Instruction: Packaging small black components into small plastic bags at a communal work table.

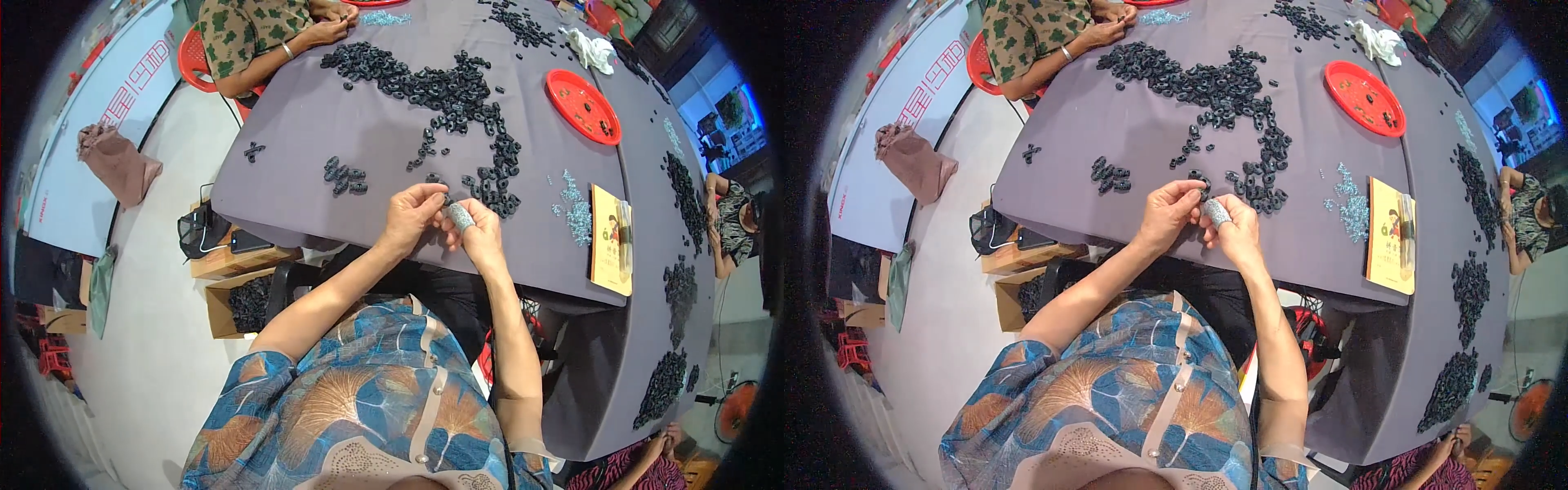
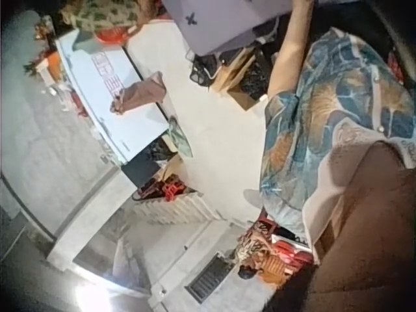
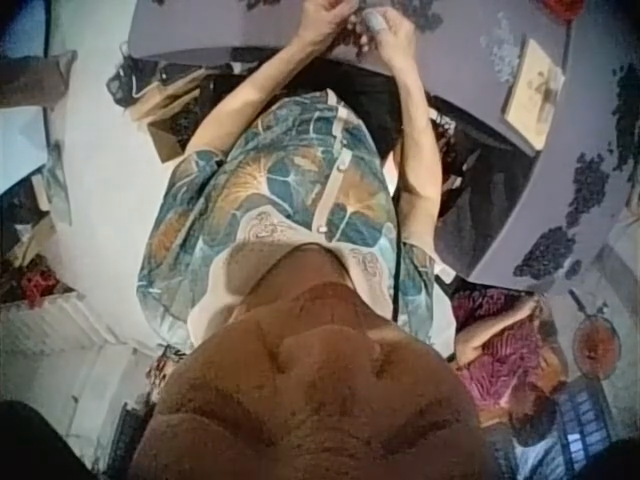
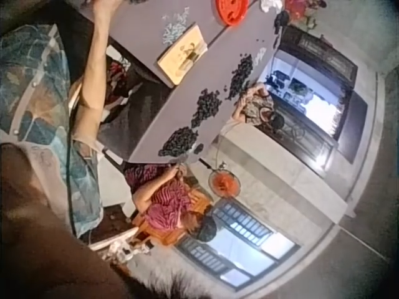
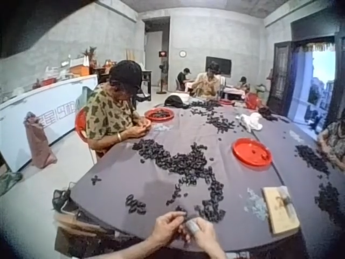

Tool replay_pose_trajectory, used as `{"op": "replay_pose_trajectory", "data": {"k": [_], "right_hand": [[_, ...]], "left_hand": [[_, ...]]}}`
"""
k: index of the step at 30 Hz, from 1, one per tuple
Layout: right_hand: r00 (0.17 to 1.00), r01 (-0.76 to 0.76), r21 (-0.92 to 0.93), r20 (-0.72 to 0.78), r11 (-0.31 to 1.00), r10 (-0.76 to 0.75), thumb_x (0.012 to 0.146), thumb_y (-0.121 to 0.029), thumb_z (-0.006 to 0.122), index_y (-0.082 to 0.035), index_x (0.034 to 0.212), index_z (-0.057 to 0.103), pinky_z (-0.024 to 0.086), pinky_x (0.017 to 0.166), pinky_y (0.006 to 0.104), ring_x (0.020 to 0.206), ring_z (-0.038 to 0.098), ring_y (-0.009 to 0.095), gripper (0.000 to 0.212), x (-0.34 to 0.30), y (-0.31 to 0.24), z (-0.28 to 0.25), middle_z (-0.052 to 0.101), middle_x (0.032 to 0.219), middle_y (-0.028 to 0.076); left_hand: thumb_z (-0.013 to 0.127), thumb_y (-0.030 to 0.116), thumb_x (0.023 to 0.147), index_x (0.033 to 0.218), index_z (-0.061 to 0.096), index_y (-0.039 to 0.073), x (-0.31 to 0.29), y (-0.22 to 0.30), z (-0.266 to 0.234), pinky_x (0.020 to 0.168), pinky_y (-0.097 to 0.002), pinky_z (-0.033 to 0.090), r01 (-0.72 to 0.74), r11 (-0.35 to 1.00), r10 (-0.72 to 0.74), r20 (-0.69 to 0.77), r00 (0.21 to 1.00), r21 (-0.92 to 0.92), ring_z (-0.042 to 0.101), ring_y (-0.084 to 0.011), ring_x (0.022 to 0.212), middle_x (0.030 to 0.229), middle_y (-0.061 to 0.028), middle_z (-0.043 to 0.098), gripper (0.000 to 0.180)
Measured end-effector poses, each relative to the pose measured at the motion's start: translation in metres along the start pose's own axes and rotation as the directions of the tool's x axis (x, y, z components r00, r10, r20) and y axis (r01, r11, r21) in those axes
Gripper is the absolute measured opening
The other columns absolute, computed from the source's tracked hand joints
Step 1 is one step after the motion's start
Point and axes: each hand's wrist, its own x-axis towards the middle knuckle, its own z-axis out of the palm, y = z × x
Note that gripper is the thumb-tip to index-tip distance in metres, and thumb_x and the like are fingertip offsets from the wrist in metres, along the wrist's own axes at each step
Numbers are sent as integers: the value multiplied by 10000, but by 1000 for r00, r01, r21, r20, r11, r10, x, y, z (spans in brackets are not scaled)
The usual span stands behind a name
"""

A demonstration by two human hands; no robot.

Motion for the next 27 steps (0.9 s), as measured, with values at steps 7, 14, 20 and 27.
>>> {"op": "replay_pose_trajectory", "data": {"k": [7,14,20,27], "right_hand": [[1000,0,73,7,997,0,872,-65,476,-34,837,584,428,415,221,489,528,72,117,1,2,0,609,672,32],[992,71,-193,-87,979,-89,798,-23,516,-40,775,591,397,428,238,487,509,73,81,-3,-7,6,584,612,13],[975,144,-381,-103,913,-197,795,-37,536,-43,830,615,408,451,263,501,525,81,87,1,3,2,603,610,36],[999,34,-59,23,998,-32,856,-62,506,-29,822,606,411,403,225,476,531,75,112,-1,-3,-3,611,634,41]], "left_hand": [[620,111,869,1008,622,3,0,-2,-2,536,-183,453,-17,999,15,33,999,47,537,-44,586,745,0,613,176],[638,108,855,992,636,21,0,-2,-5,518,-178,455,-13,997,11,24,1000,71,544,-40,580,744,7,618,163],[638,97,849,977,641,31,-2,-1,-2,511,-173,450,-64,974,63,10,998,215,532,-28,561,716,19,608,144],[625,97,858,968,644,36,-1,-1,-3,509,-172,447,-21,991,24,-18,1000,132,530,-29,561,712,22,605,127]]}}
